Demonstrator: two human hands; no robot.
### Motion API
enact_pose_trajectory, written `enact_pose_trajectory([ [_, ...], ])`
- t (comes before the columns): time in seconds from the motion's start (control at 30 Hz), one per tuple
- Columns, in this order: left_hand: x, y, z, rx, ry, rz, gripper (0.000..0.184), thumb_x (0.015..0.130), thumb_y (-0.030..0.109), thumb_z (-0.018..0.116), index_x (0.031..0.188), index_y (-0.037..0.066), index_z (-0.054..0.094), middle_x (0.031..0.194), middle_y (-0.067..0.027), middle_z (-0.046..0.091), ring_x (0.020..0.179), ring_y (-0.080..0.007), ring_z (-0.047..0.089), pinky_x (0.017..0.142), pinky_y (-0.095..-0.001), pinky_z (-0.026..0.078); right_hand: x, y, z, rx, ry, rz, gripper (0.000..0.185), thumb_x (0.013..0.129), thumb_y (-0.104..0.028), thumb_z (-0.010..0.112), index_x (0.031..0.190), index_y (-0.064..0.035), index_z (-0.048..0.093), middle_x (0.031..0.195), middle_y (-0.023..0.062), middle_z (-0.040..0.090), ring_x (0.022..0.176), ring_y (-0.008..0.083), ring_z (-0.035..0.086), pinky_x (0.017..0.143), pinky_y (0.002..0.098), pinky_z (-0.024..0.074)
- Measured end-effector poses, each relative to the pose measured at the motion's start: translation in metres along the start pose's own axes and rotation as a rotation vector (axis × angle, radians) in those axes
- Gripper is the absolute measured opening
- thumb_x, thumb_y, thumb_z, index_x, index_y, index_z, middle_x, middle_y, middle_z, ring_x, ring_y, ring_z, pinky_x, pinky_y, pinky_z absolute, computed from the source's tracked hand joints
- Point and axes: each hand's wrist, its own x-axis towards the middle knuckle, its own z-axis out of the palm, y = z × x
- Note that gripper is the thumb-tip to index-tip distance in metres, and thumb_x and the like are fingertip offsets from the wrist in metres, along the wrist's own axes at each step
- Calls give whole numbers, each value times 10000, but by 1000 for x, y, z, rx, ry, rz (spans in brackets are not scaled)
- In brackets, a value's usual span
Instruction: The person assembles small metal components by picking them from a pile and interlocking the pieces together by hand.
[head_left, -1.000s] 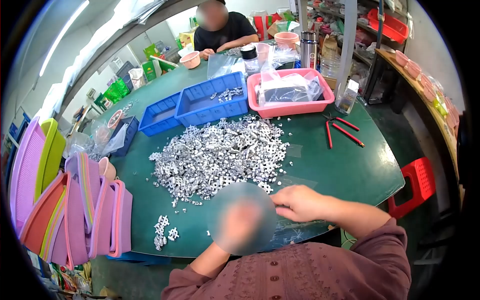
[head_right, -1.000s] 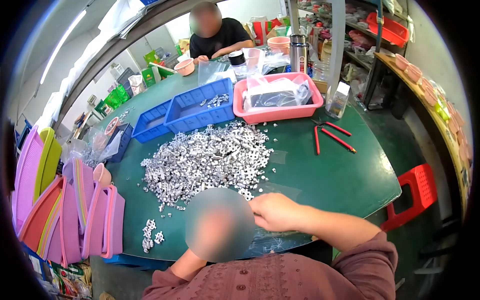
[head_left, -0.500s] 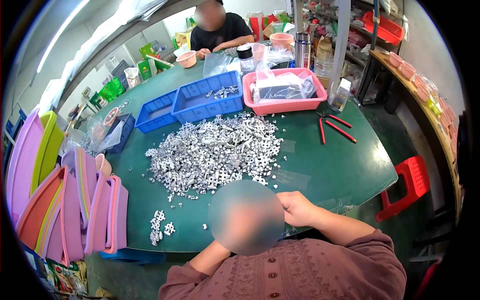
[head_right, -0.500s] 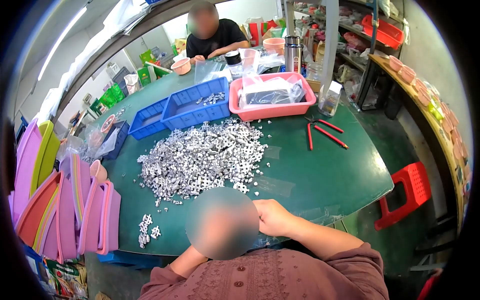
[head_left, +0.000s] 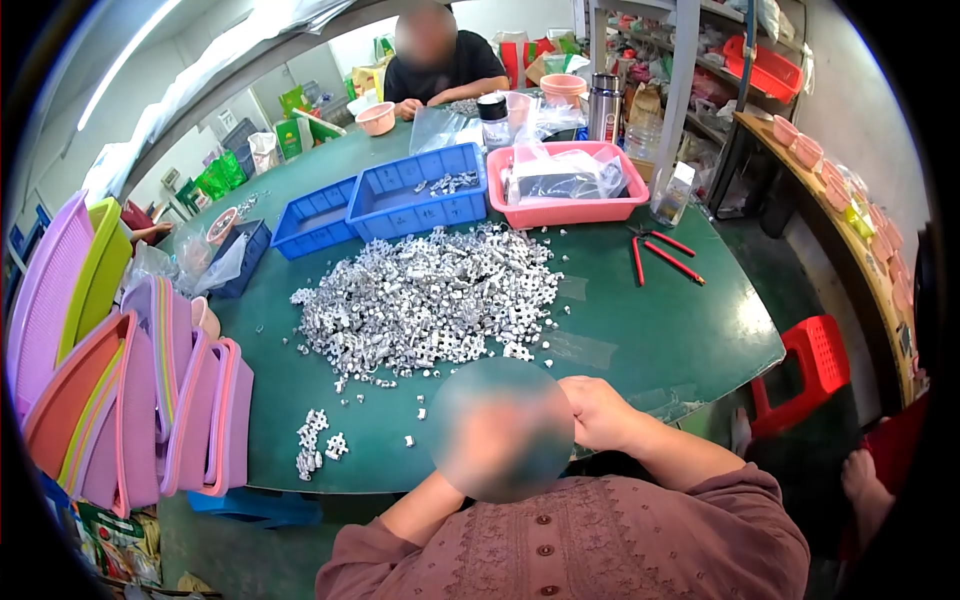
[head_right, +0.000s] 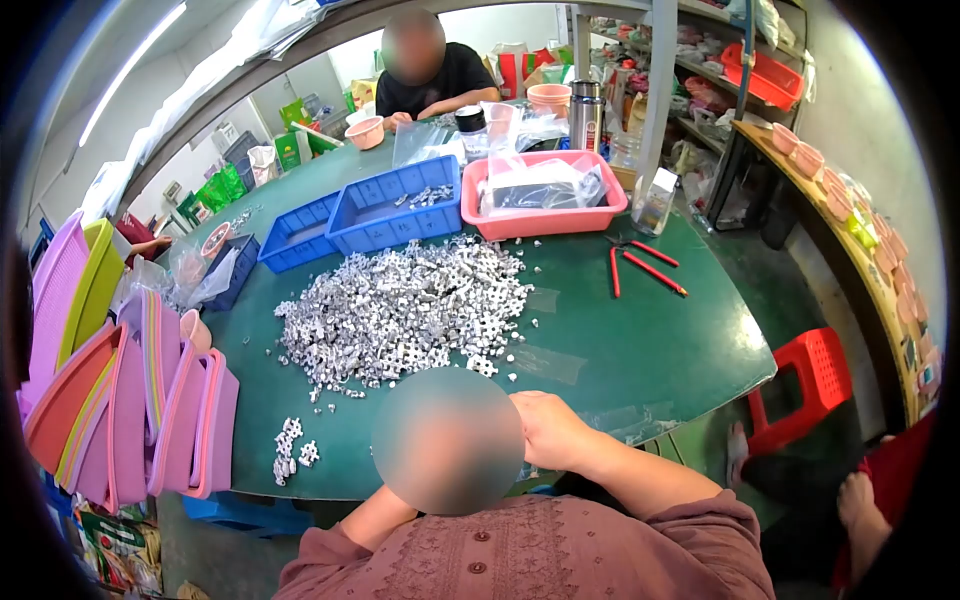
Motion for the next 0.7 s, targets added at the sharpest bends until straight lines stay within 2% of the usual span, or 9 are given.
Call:
enact_pose_trajectory([
  [0.1,1,2,-1,-22,21,-3,175,864,152,528,968,23,582,896,-74,602,779,-170,575,643,-305,476,-3,0,2,-29,4,-17,171,721,-140,591,880,-78,576,774,108,580,744,315,552,673,398,458],
  [0.2,3,21,-4,-229,26,-57,166,861,145,532,956,20,585,886,-66,600,767,-161,570,634,-299,474,-1,-2,1,-61,-2,-16,160,720,-140,591,863,-73,570,767,103,576,735,314,548,671,397,454],
  [0.3,8,33,-9,-84,6,11,163,859,142,535,949,16,587,882,-57,597,761,-145,565,625,-286,470,2,-6,-4,-59,14,-35,146,720,-136,590,848,-70,567,763,101,573,733,311,546,670,395,453],
  [0.33,9,34,-9,-160,29,43,150,852,128,537,936,16,593,861,-52,598,744,-131,562,615,-273,467,3,-7,-6,-53,24,-42,141,720,-133,590,844,-70,567,762,101,573,731,309,545,669,395,453],
  [0.37,11,36,-10,-107,23,56,146,850,123,536,931,17,596,856,-52,600,740,-130,563,613,-271,467,4,-8,-7,-46,35,-50,137,720,-131,589,840,-70,566,760,100,572,729,308,544,668,394,452],
  [0.47,15,46,-13,-1,16,82,139,845,114,534,914,17,606,842,-52,605,728,-128,566,608,-266,465,7,-12,-10,-70,107,-119,140,720,-44,552,857,-58,581,741,105,573,704,306,556,644,374,460],
  [0.57,18,54,-12,15,23,90,139,841,113,533,900,15,612,838,-55,609,725,-132,570,608,-264,465,5,-13,-11,-67,146,-119,140,723,-35,549,858,-51,580,743,104,575,707,308,557,646,375,460],
  [0.63,19,60,-11,53,9,99,141,840,113,531,895,13,613,850,-60,612,733,-139,575,615,-264,467,3,-12,-11,-60,142,-110,146,706,-74,586,851,-68,574,750,97,573,709,305,546,645,383,456],
  [0.7,19,61,-8,29,50,119,110,817,94,568,879,17,618,796,-48,604,684,-121,561,578,-245,450,2,-12,-13,-58,130,-114,154,709,-76,592,861,-69,577,761,96,579,713,303,551,646,381,456],
])
